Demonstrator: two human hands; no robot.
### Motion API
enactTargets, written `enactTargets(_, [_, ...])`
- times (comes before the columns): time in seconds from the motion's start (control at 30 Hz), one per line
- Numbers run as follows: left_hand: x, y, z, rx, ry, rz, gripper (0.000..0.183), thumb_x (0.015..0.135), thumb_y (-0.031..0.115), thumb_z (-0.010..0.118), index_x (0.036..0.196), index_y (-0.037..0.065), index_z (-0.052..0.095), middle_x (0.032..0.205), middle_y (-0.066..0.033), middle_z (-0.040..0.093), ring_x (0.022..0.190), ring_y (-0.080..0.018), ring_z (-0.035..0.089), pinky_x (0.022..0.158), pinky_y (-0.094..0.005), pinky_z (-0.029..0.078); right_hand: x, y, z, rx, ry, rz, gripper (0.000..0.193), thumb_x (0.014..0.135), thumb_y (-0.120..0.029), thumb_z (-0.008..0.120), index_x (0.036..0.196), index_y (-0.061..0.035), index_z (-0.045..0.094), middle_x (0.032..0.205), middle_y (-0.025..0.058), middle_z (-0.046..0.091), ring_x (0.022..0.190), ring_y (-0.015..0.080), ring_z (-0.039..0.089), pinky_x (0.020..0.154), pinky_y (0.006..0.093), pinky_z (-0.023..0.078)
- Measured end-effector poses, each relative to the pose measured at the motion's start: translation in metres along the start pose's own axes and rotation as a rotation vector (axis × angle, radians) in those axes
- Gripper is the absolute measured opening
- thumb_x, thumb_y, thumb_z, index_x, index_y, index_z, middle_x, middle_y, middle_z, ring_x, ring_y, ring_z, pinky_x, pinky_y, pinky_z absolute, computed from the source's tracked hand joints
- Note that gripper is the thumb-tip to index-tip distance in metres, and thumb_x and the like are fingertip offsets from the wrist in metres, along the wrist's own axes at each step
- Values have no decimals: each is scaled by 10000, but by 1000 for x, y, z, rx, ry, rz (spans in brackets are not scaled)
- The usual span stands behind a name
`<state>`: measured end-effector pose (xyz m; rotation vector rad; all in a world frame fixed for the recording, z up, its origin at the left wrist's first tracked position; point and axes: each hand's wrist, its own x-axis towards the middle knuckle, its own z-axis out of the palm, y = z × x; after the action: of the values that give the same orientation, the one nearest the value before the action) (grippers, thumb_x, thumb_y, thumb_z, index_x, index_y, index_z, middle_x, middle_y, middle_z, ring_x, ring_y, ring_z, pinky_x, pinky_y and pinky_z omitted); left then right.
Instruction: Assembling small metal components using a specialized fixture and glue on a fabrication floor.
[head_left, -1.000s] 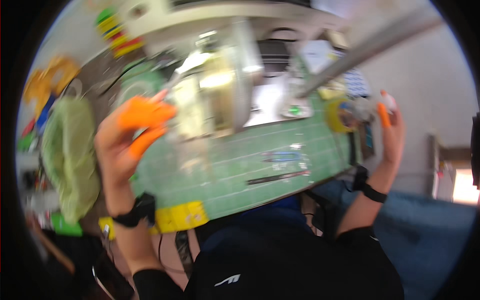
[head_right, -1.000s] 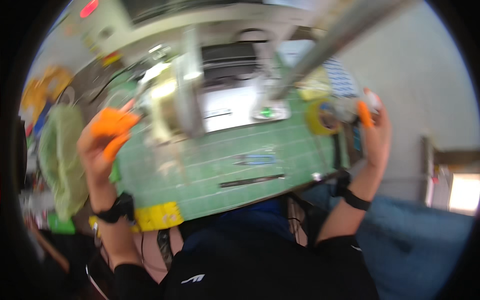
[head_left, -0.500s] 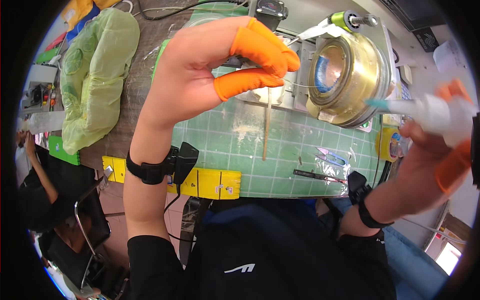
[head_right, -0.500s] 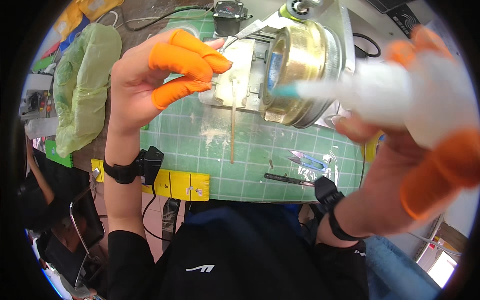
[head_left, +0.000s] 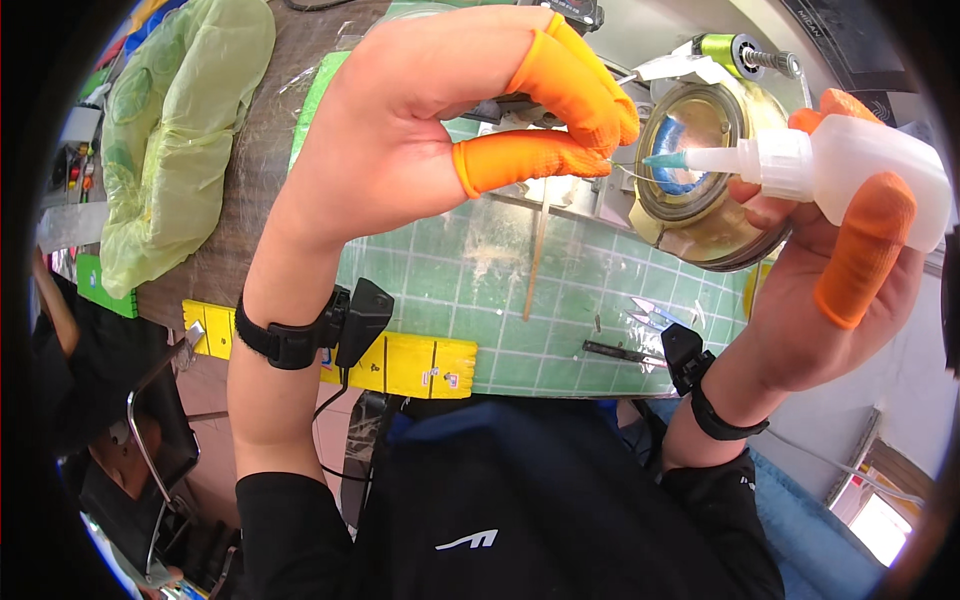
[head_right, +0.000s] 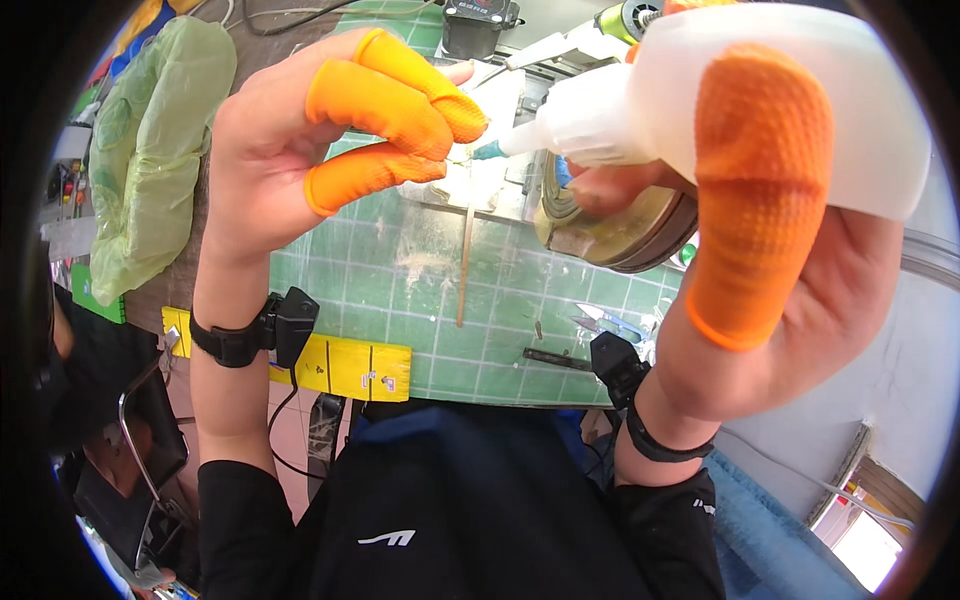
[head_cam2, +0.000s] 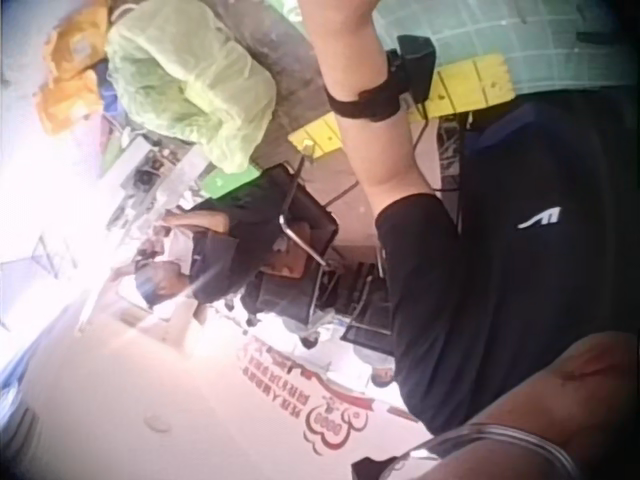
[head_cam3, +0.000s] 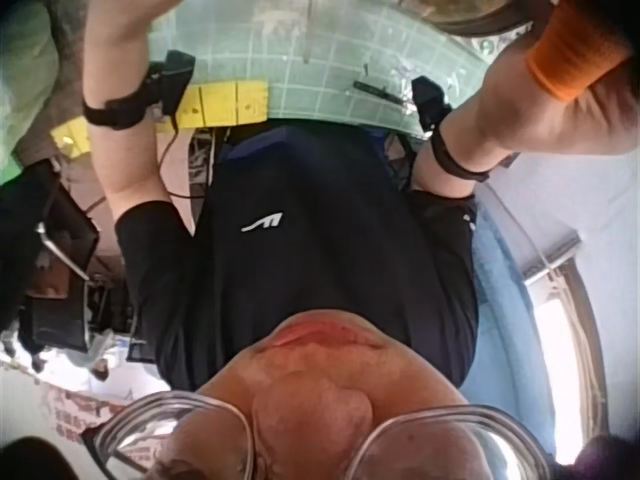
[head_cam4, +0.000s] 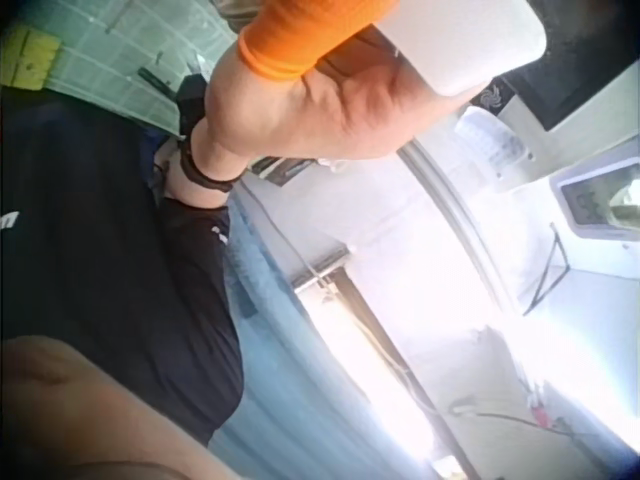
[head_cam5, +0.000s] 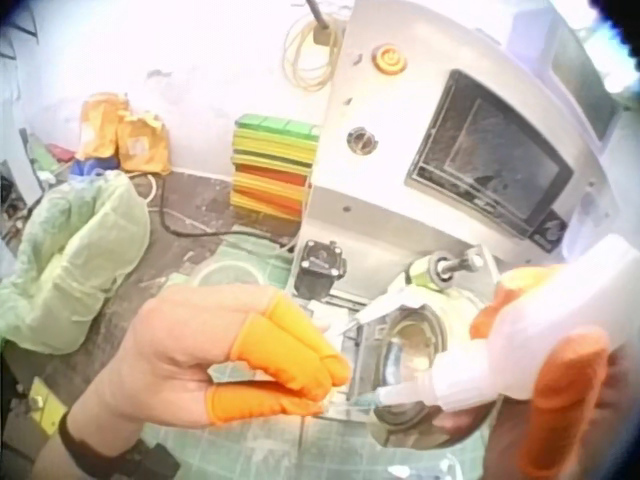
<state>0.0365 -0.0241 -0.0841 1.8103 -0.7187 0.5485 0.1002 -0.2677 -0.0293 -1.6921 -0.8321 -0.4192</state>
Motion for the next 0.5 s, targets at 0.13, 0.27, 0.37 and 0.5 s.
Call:
enactTargets(0.13, [0, -1, 0, -2, -8, 15, 154, 770, -70, 767, 899, -23, 695, 931, -156, 714, 942, -294, 722, 966, -468, 562, -1, 2, 0, 16, -5, -2, 465, 1043, -270, 559, 1235, 151, 512, 1176, 343, 631, 654, 291, 689, 594, 373, 619])
enactTargets(0.27, [-2, -2, 0, -13, 0, 12, 155, 778, -66, 771, 898, -18, 686, 928, -155, 715, 948, -300, 722, 976, -487, 559, -2, 5, 0, 33, -6, -9, 470, 1041, -280, 561, 1228, 149, 515, 1165, 338, 635, 641, 284, 682, 587, 369, 612])
enactTargets(0.37, [-2, -2, -1, -6, -4, 5, 161, 777, -69, 775, 899, -17, 683, 929, -154, 716, 953, -302, 722, 979, -492, 558, -2, 6, -1, 42, -3, -13, 473, 1040, -287, 563, 1223, 147, 518, 1156, 334, 637, 632, 279, 676, 582, 366, 607])
enactTargets(0.5, [-4, -3, 0, -33, 17, -1, 171, 770, -77, 778, 902, -19, 687, 935, -155, 715, 957, -301, 722, 983, -496, 555, -4, 8, -1, 59, -4, -15, 478, 1038, -297, 565, 1216, 145, 521, 1145, 328, 640, 620, 273, 669, 574, 361, 601])
